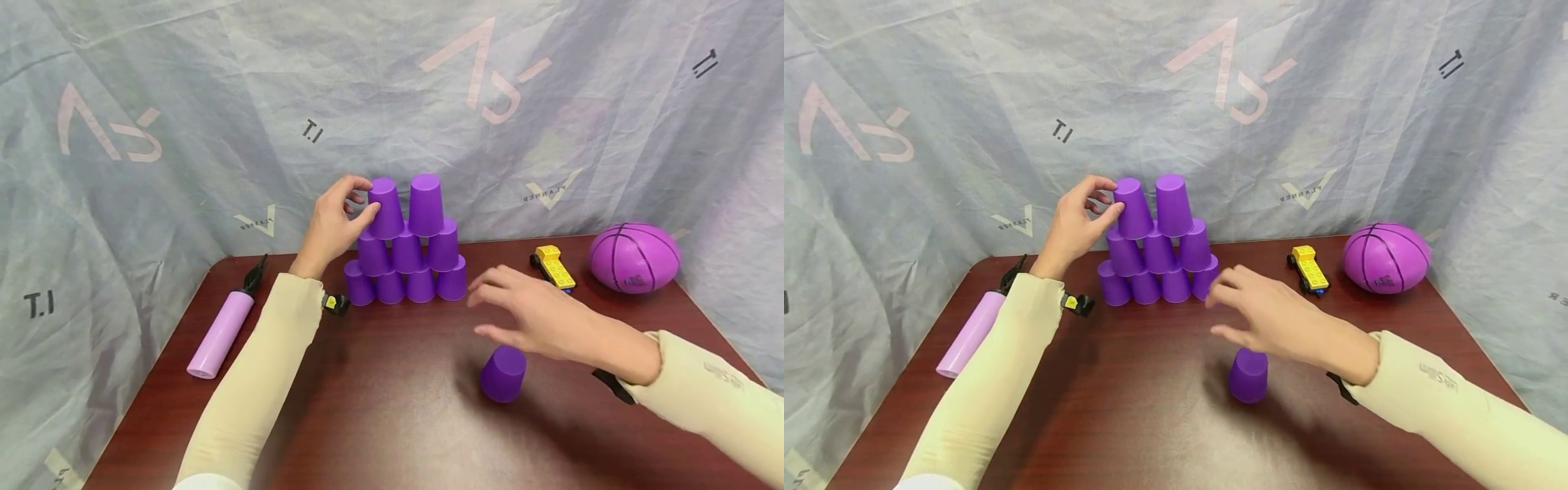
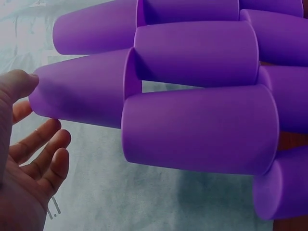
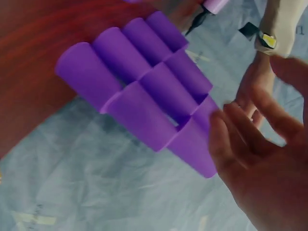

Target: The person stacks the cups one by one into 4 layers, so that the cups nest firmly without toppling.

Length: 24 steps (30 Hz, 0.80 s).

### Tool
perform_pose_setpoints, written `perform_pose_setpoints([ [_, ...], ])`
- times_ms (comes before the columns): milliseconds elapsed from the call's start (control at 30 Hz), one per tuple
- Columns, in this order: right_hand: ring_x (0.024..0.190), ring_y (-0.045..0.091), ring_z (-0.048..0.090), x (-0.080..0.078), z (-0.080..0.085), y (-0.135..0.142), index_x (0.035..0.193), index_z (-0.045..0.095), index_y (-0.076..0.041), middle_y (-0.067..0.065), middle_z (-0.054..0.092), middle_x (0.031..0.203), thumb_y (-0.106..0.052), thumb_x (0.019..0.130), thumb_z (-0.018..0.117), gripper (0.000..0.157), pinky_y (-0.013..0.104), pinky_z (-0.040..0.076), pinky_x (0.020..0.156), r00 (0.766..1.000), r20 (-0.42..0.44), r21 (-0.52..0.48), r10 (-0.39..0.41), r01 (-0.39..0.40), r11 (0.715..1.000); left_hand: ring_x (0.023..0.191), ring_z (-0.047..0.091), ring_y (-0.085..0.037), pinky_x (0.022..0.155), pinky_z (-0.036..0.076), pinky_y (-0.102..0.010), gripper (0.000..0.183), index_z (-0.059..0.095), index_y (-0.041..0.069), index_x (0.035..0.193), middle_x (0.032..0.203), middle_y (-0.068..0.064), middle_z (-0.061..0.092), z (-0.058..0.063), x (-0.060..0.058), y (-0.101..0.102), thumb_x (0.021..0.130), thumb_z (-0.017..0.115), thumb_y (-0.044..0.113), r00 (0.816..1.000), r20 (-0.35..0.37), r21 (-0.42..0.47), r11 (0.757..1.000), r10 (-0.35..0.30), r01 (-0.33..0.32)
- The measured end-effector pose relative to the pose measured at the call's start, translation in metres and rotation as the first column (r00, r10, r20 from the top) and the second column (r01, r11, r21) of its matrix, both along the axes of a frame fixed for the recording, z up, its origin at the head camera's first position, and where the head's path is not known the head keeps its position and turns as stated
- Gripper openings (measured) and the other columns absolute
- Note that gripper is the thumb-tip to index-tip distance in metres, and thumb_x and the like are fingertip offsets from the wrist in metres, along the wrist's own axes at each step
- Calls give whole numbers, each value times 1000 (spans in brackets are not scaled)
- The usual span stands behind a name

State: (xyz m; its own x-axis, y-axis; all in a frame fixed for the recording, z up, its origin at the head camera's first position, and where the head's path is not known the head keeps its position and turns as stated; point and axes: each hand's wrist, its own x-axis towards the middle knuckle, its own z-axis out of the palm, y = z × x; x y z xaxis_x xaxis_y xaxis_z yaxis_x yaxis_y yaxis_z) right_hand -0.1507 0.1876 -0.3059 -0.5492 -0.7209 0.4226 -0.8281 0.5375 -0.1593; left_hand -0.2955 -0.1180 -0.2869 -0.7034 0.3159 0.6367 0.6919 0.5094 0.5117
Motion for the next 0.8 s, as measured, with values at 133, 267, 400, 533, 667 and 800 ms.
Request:
perform_pose_setpoints([
  [133, 95, 7, 50, 11, -14, 18, 100, 63, -22, -10, 52, 101, -32, 77, 77, 29, 29, 49, 74, 992, 115, 154, -43, 25, 988, 91, 57, -17, 74, 47, -32, 29, 59, 11, 113, 110, 0, 60, 0, 0, 1, 88, 68, 24, 1000, 11, 1, 1000, -6, 6],
  [267, 89, 6, 49, 18, -27, 30, 99, 62, -26, -14, 49, 96, -37, 76, 78, 30, 30, 48, 70, 969, 236, 248, -76, 16, 969, 92, 58, -19, 74, 48, -33, 31, 58, 11, 113, 111, -1, 60, -1, 0, 3, 87, 69, 24, 1000, 26, 9, 1000, -13, 13],
  [400, 82, 4, 51, 20, -40, 34, 97, 58, -28, -16, 48, 94, -33, 75, 79, 31, 29, 48, 68, 959, 274, 228, -67, 3, 974, 92, 58, -21, 73, 48, -33, 31, 57, 11, 113, 112, -2, 60, -3, -2, 4, 87, 70, 22, 999, 29, 21, 1000, -17, 16],
  [533, 78, 2, 51, 19, -49, 32, 95, 57, -27, -16, 49, 93, -26, 73, 81, 32, 26, 47, 67, 970, 240, 157, -30, -9, 988, 91, 59, -22, 73, 48, -33, 31, 55, 11, 112, 112, -3, 59, -4, -4, 4, 87, 69, 20, 999, 31, 33, 999, -20, 19],
  [667, 78, 1, 51, 17, -53, 32, 95, 56, -26, -16, 48, 93, -22, 72, 81, 34, 23, 46, 67, 969, 247, 118, -9, -21, 993, 90, 59, -19, 72, 48, -31, 31, 54, 10, 112, 112, -3, 59, -4, -4, 4, 87, 69, 20, 999, 33, 41, 999, -21, 20],
  [800, 80, 2, 50, 17, -53, 32, 96, 55, -25, -16, 48, 93, -19, 71, 81, 37, 24, 46, 68, 966, 258, 119, 2, -34, 992, 88, 59, -15, 72, 49, -30, 31, 54, 12, 112, 112, -1, 58, -5, -5, 4, 87, 69, 20, 999, 34, 41, 999, -23, 22],
])
